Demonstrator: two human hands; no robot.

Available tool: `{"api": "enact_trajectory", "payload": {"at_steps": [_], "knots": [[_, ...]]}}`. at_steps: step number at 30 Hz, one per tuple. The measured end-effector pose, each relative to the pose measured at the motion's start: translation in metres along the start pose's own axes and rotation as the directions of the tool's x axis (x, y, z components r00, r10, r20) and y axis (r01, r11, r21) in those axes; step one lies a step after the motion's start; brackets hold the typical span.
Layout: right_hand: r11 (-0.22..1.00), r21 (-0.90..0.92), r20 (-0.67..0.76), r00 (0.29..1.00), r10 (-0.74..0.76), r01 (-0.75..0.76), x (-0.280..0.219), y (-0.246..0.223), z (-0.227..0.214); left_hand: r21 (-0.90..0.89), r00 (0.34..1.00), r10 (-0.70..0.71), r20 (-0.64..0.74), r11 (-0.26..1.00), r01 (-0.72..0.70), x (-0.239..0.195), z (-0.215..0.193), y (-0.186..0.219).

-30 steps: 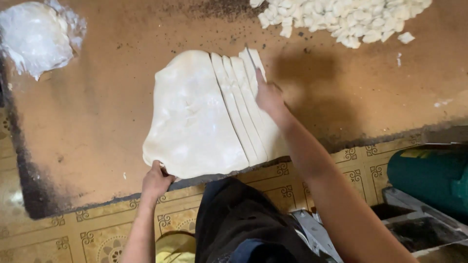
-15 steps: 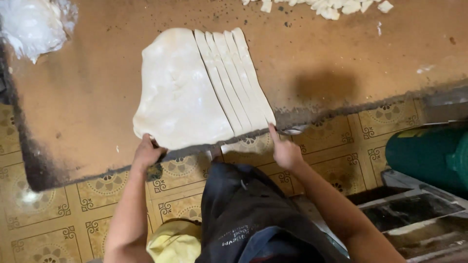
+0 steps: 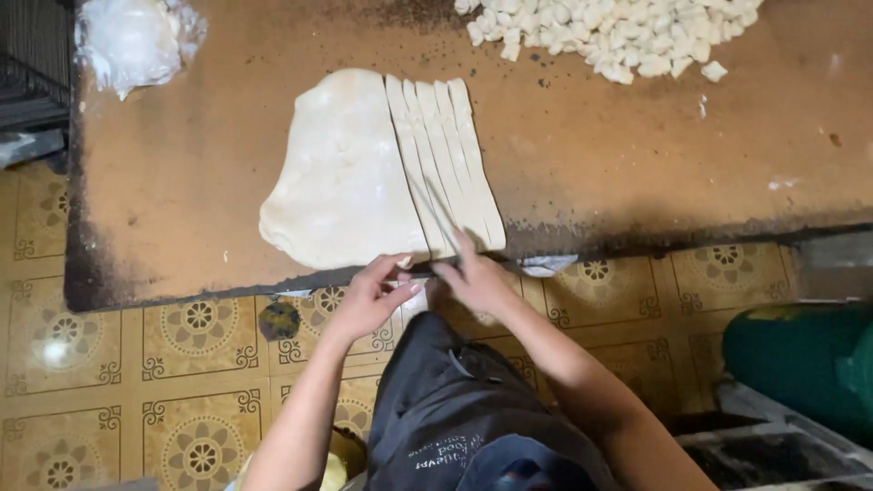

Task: The person cuts a large sheet of dough into strips using a knife, then rolls small pieces of dough into balls by hand. The formed dough balls are placed onto metal trays. The person also briefly reaches for flour from a bag on the floor.

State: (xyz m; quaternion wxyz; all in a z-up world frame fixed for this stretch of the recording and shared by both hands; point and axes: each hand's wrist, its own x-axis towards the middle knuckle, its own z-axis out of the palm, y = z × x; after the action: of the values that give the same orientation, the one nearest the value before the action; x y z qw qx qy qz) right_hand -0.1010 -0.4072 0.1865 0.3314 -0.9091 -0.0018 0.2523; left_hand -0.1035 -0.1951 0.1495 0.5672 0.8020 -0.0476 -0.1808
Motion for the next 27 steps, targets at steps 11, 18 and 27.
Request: {"api": "enact_trajectory", "payload": {"at_steps": [11, 18, 27], "knots": [[0.879, 0.183, -0.295, 0.877, -0.379, 0.441, 0.220, 0.011, 0.022, -0.672, 0.980, -0.063, 0.190, 0.720, 0.176, 0.089, 0.001, 0.006], [1.000, -0.023, -0.175, 0.985, -0.006, 0.002, 0.420, -0.042, -0.059, 0.445, 0.940, -0.130, 0.317, 0.895, -0.026, 0.112, -0.026, -0.033], [0.820, -0.235, -0.108, 0.824, -0.556, 0.523, 0.303, -0.008, -0.059, 0.227, 0.983, -0.156, 0.098, 0.965, 0.131, 0.140, -0.011, -0.034]]}}
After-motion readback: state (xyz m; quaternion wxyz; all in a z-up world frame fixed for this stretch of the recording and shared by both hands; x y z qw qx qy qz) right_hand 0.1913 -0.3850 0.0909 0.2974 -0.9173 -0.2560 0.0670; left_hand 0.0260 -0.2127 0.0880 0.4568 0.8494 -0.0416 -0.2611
